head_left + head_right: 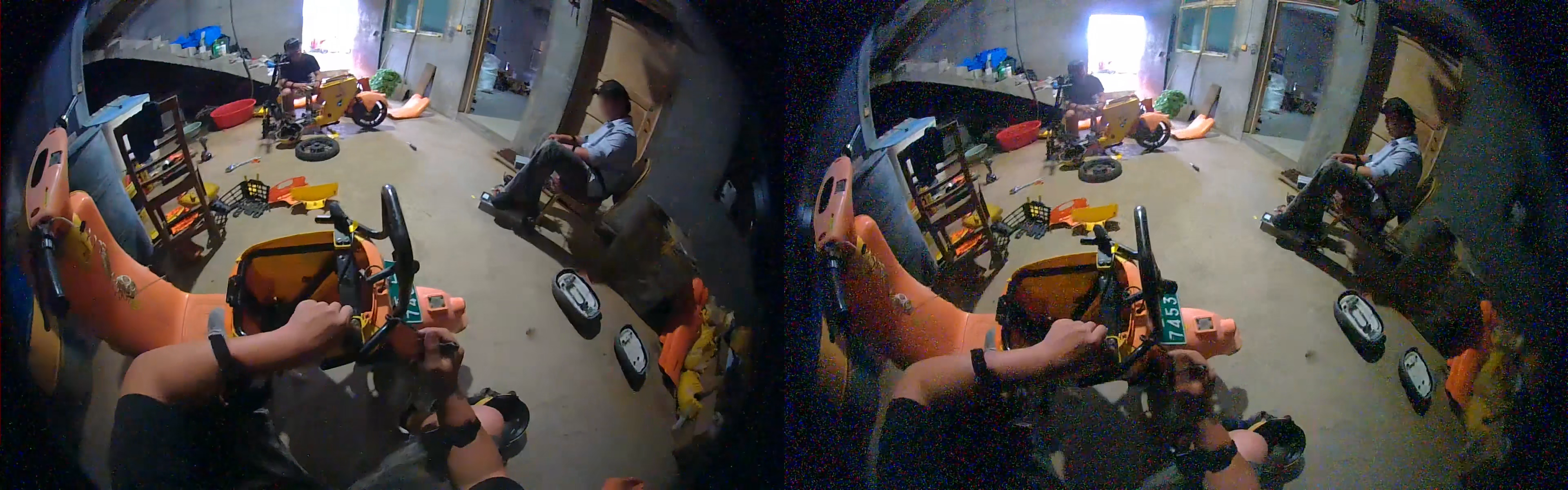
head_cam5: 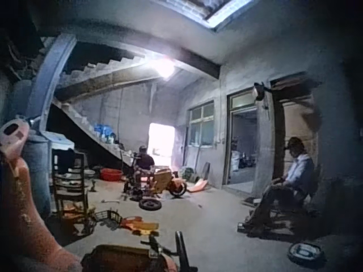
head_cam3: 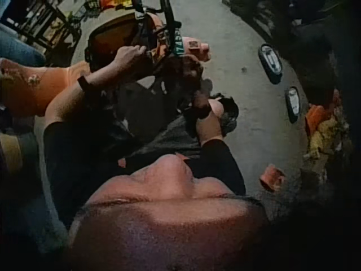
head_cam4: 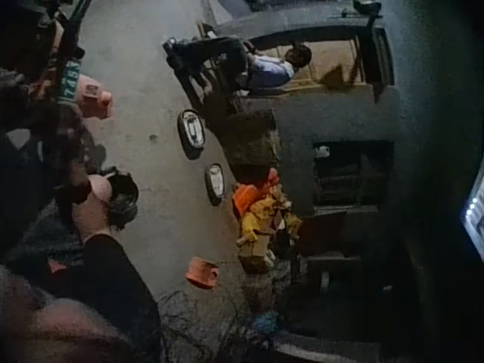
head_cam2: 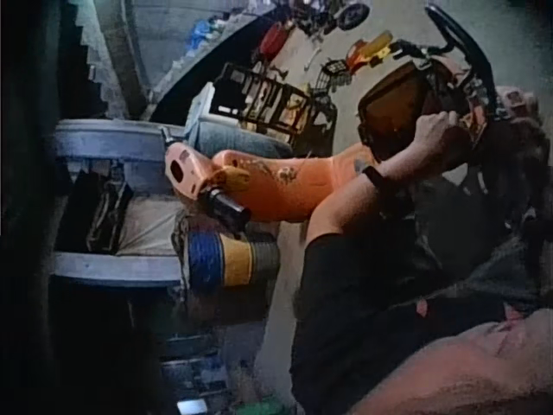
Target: Repairing and adjusting the electrical wiring and components under the dashboard of an orange scooter.
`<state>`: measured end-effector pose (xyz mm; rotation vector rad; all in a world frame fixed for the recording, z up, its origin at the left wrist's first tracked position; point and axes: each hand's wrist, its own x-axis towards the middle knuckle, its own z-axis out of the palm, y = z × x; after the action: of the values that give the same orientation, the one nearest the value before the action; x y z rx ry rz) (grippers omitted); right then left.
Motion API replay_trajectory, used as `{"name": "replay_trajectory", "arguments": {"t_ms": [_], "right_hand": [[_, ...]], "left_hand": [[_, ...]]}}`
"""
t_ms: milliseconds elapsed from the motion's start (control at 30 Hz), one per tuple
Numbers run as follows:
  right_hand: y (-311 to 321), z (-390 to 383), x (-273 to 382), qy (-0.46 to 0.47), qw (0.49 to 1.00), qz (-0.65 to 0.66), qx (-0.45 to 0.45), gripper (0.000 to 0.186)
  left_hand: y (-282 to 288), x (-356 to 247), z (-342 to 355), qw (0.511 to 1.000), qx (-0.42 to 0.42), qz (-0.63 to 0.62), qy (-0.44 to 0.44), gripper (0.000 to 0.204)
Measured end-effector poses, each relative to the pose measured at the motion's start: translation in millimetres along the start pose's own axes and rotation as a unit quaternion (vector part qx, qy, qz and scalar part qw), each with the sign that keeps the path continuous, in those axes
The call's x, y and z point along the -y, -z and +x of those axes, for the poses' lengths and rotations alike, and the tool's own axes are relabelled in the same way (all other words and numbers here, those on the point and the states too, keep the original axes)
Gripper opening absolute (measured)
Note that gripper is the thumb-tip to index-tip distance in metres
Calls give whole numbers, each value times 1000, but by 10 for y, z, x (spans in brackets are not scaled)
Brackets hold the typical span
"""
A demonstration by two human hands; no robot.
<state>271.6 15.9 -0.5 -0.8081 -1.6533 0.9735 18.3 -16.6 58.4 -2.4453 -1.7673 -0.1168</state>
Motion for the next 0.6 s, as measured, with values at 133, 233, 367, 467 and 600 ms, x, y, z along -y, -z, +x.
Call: {"name": "replay_trajectory", "arguments": {"t_ms": [133,233,367,467,600], "right_hand": [[40,-19,40,17,1000,-21,0,19],[49,-14,41,34,998,-45,6,19],[58,-37,84,61,995,-75,10,19],[102,-70,102,87,990,-114,9,19],[132,-5,127,154,969,-193,13,20]], "left_hand": [[105,-14,-52,998,-34,-1,-58,21],[97,-33,-31,999,-21,3,-50,19],[-9,45,0,1000,5,23,-5,19],[10,17,23,1000,-23,5,-14,19],[322,-156,-14,999,4,-27,-18,23]]}}
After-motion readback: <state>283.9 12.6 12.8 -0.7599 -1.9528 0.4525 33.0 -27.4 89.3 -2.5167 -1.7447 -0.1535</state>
